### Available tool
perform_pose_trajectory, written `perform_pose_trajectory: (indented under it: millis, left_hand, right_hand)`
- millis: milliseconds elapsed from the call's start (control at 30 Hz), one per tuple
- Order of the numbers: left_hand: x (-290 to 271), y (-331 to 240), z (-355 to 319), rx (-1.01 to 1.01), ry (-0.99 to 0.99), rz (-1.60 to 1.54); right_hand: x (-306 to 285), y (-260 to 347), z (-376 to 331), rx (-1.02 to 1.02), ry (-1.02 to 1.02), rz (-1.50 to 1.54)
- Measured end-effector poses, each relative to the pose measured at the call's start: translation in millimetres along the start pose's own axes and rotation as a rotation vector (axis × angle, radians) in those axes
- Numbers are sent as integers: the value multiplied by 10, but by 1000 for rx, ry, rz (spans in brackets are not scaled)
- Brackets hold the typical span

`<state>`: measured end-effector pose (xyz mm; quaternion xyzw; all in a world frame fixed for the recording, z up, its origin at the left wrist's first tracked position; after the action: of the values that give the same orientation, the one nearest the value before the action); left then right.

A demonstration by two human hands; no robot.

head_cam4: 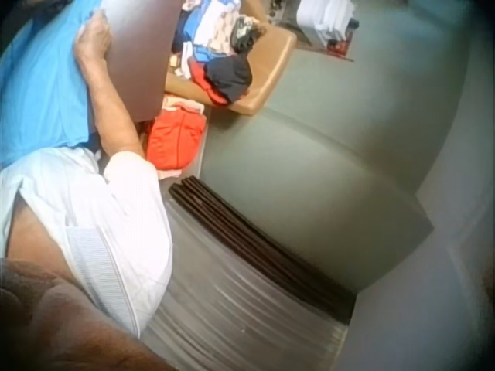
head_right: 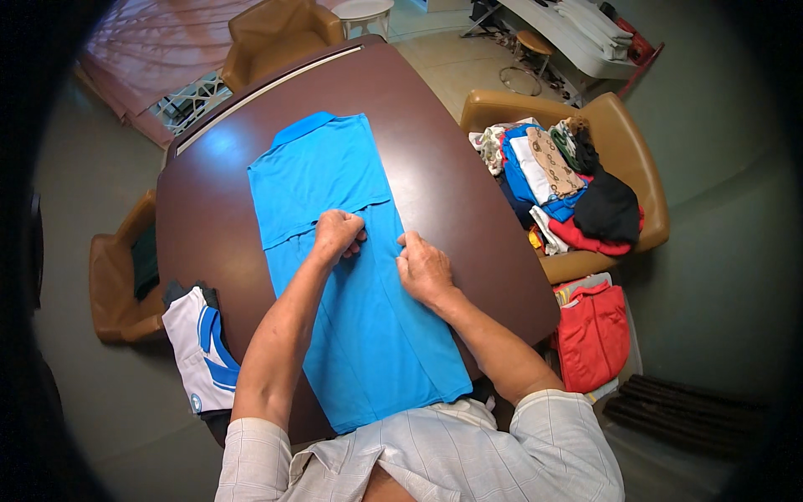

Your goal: The person folds a white polo shirt with blue trim and then a blue polo shirt on a brown table. They smooth each garment, fold the sleeves inward, and fold the shirts into compact rectangles, placing the finished items on the table.

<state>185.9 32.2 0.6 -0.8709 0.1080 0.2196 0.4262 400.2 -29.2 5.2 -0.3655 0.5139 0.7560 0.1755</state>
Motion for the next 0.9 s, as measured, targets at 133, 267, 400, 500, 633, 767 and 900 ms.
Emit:
perform_pose_trajectory:
  millis: [133, 267, 400, 500, 633, 767, 900]
  left_hand:
    - [-17, 0, 29, -14, 10, 2]
    - [-23, 27, 35, -31, 20, -107]
    - [-31, 45, 45, -29, 39, -157]
    - [-47, 39, 52, -22, 43, -166]
    - [-40, 37, 44, -29, 52, -220]
    - [-47, 43, 45, -29, 71, -209]
    - [-50, 48, 61, -29, 70, -194]
  right_hand:
    - [-36, -90, 55, 38, 0, 126]
    - [-81, -80, 97, 80, 0, 167]
    - [-156, -102, 134, 126, 2, 191]
    - [-153, -162, 134, 95, -17, 169]
    - [-128, -274, 120, 86, -12, 111]
    - [-147, -243, 103, 45, -17, 57]
    - [-95, 17, 123, -24, -22, 26]
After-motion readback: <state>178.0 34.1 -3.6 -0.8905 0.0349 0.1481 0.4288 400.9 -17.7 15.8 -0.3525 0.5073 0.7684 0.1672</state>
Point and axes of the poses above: each hand's wrist, its own z-axis towards the middle knuckle, its own x-axis out of the palm, y = z × x, the point moved 3 cm from there along z, towards the middle knuckle, and after that the axes turned 8 degrees about -x, right-handed, at the moved point
